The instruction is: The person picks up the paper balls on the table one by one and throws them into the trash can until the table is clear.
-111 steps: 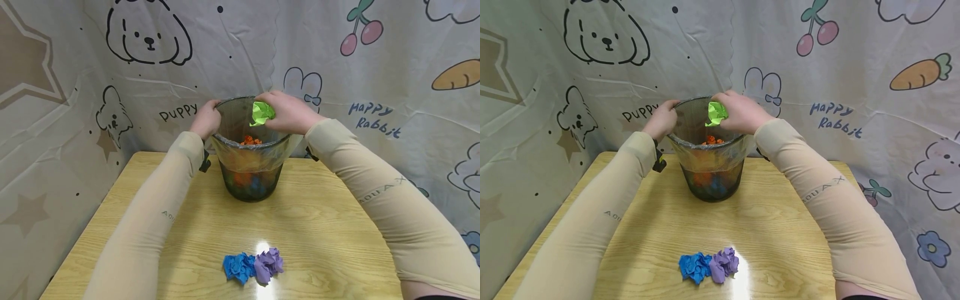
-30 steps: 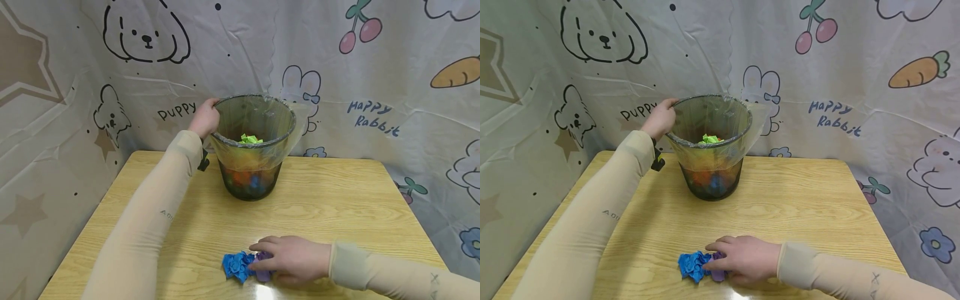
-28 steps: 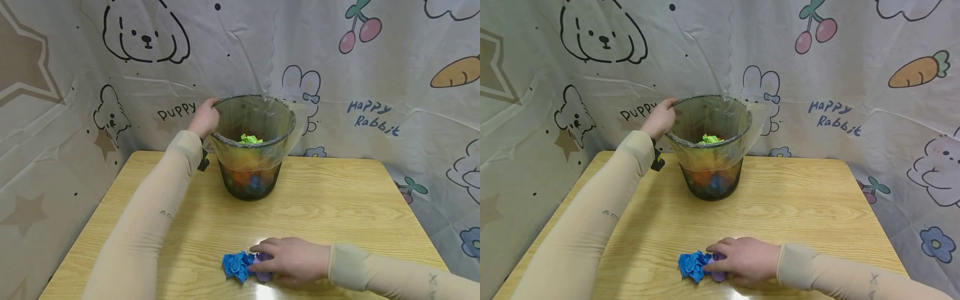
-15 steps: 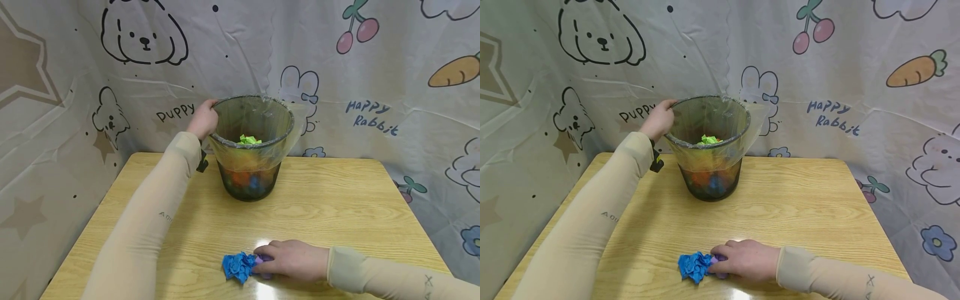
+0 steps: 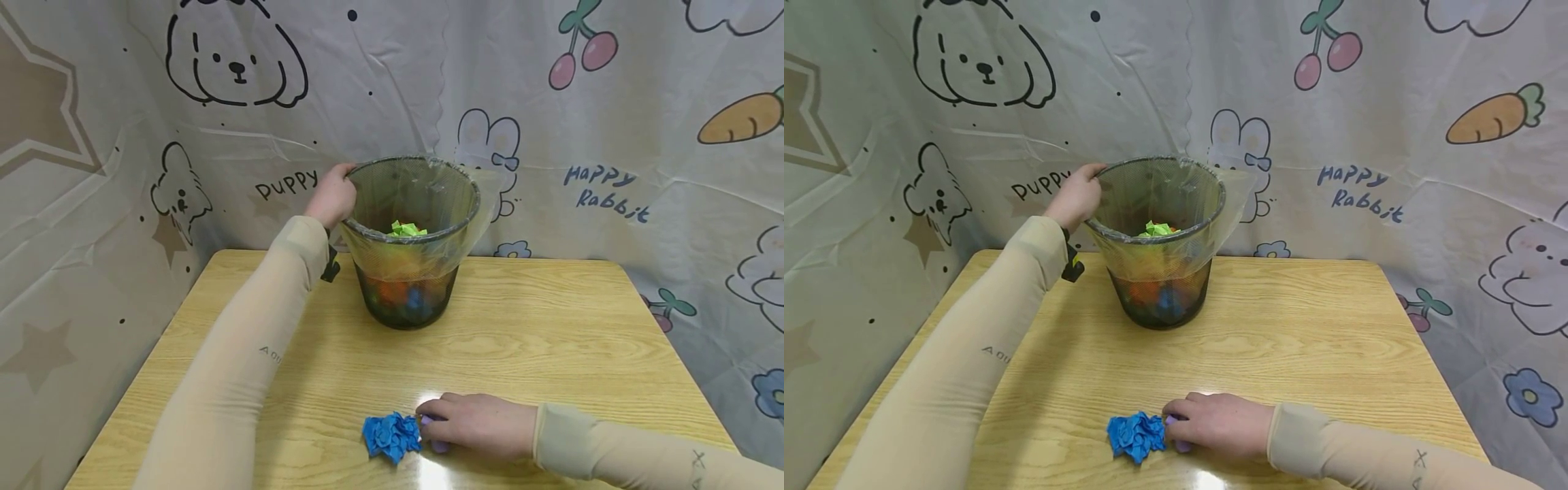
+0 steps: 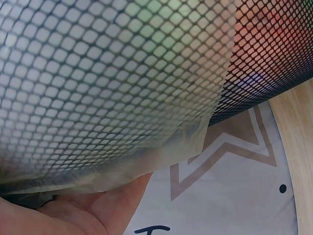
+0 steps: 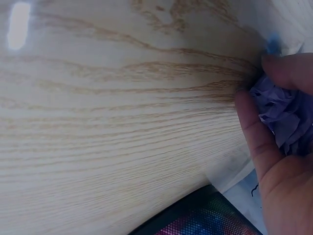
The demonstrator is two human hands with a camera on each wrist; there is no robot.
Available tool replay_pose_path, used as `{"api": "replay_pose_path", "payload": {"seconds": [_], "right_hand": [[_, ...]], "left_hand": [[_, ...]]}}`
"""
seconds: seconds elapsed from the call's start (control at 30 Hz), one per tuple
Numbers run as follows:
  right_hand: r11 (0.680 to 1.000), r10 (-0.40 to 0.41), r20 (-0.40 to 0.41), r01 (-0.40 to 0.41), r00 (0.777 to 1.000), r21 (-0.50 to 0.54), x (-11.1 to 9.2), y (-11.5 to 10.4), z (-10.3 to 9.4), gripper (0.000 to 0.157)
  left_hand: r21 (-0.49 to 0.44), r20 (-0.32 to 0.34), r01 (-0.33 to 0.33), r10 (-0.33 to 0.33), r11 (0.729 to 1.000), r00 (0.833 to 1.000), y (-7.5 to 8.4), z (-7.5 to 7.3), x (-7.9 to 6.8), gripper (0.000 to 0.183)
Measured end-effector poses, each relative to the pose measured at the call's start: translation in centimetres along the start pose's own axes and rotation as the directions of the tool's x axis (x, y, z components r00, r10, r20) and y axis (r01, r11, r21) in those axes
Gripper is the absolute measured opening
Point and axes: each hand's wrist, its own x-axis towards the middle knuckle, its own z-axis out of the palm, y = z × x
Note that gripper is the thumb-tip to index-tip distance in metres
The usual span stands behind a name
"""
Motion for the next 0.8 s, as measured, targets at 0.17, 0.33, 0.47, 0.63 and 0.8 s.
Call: {"api": "replay_pose_path", "payload": {"seconds": [0.17,0.33,0.47,0.63,0.8], "right_hand": [[1.000,0.008,0.027,-0.009,1.000,0.015,-0.1,0.0,-0.3,0.012],[0.999,0.010,0.067,-0.012,0.998,0.031,-0.1,0.1,-1.3,0.020],[0.999,0.028,0.057,-0.029,0.998,0.021,-0.1,0.5,-2.4,0.028],[0.999,0.031,-0.027,-0.031,0.999,0.027,0.3,1.2,-4.5,0.029],[0.998,0.055,-0.066,-0.054,0.996,0.021,0.8,2.0,-7.7,0.042]], "left_hand": [[0.005,-0.003,0.001,-0.001,1.000,1.000,0.0,0.0,0.0,0.056],[0.001,-0.002,-0.005,0.005,1.000,1.000,0.0,0.0,0.0,0.056],[0.008,-0.004,-0.007,0.007,1.000,1.000,-0.1,0.0,0.0,0.056],[0.008,-0.003,-0.002,0.002,1.000,1.000,-0.1,0.0,0.0,0.056],[0.002,0.001,-0.003,0.003,1.000,1.000,-0.1,0.0,0.1,0.056]]}}
